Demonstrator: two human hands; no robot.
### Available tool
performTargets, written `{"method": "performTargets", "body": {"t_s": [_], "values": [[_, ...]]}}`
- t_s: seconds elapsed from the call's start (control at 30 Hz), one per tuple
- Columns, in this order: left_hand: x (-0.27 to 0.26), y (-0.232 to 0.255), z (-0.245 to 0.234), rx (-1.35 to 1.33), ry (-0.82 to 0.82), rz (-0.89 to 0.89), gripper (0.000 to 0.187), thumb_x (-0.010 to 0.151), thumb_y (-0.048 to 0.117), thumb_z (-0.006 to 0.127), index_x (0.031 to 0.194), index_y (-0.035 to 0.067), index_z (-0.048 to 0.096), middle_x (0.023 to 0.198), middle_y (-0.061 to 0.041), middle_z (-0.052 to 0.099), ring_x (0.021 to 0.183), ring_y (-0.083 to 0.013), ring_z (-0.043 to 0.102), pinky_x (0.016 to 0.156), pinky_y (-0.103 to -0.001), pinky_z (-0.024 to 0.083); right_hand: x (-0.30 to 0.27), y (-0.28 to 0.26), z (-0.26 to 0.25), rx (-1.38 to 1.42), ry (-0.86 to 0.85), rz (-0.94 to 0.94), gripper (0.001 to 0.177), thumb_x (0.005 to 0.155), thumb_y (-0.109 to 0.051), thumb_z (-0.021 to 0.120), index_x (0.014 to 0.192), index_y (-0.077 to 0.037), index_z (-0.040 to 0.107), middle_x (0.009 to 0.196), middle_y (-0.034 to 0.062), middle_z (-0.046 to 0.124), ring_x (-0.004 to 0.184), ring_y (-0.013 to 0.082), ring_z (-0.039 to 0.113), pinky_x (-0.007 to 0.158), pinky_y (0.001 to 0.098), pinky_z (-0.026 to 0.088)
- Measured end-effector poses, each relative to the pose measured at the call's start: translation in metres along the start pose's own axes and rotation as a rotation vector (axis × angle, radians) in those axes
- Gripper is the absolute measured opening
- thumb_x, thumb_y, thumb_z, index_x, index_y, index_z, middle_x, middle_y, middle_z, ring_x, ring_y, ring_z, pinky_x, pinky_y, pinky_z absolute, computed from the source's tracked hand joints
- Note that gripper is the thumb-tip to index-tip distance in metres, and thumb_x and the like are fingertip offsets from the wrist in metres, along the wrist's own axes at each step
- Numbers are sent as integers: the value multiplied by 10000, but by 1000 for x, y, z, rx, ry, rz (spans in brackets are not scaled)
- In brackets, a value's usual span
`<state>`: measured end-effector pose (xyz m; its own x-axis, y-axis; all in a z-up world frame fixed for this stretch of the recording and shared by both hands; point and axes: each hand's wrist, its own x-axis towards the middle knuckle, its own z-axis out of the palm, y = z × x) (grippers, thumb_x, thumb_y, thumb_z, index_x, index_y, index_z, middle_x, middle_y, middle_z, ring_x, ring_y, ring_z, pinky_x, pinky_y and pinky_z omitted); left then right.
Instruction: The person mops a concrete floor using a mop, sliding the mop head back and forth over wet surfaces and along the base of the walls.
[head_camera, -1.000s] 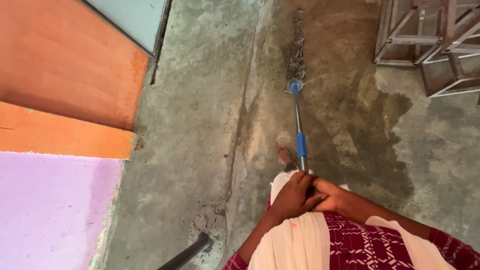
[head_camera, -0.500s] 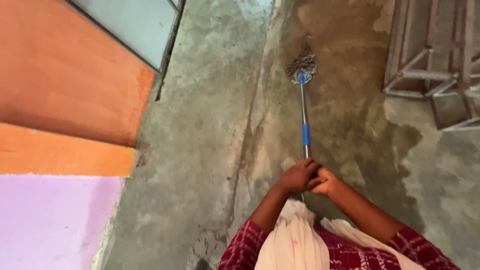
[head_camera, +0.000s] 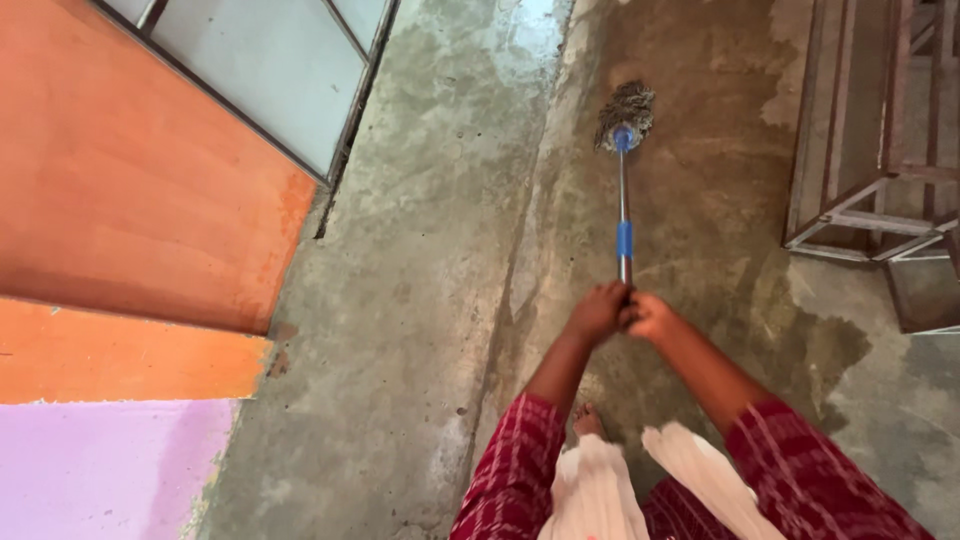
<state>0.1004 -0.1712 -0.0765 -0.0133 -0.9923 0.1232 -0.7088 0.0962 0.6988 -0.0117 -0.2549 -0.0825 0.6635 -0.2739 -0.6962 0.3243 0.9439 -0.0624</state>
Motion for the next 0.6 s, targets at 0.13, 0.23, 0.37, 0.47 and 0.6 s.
{"method": "performTargets", "body": {"t_s": [0.13,0.23,0.37,0.47,0.6], "values": [[-94,41,28,-32,-56,41,432,907,424,719,1198,113,649,1132,-122,687,1056,-363,663,933,-472,521,-52,65,-71,27,30,73,148,965,-199,541,841,-157,610,675,5,635,382,70,452,322,213,335],[-173,110,29,-269,-199,-98,592,878,421,744,1314,52,590,1216,-168,649,1021,-348,693,882,-442,546,-103,123,-154,-88,220,41,52,937,-116,519,949,-79,554,745,76,595,444,129,421,328,224,311],[-254,199,5,-324,-310,-105,712,900,431,764,1414,13,503,1263,-189,617,1036,-368,676,872,-439,550,-188,193,-187,-29,296,120,54,929,-69,531,979,-62,511,748,82,552,473,170,446,326,266,330],[-291,249,-22,-352,-385,-139,737,872,419,787,1416,16,496,1201,-180,627,1009,-340,697,865,-418,568,-249,231,-193,-111,221,164,119,944,-52,497,1056,-39,534,787,97,571,559,205,536,381,297,390],[-334,298,-48,-347,-374,-156,709,843,339,802,1397,27,486,1211,-162,625,1045,-326,680,871,-407,557,-295,256,-194,-268,115,196,141,893,-97,513,1023,-63,555,750,97,607,528,208,521,344,307,323]]}}
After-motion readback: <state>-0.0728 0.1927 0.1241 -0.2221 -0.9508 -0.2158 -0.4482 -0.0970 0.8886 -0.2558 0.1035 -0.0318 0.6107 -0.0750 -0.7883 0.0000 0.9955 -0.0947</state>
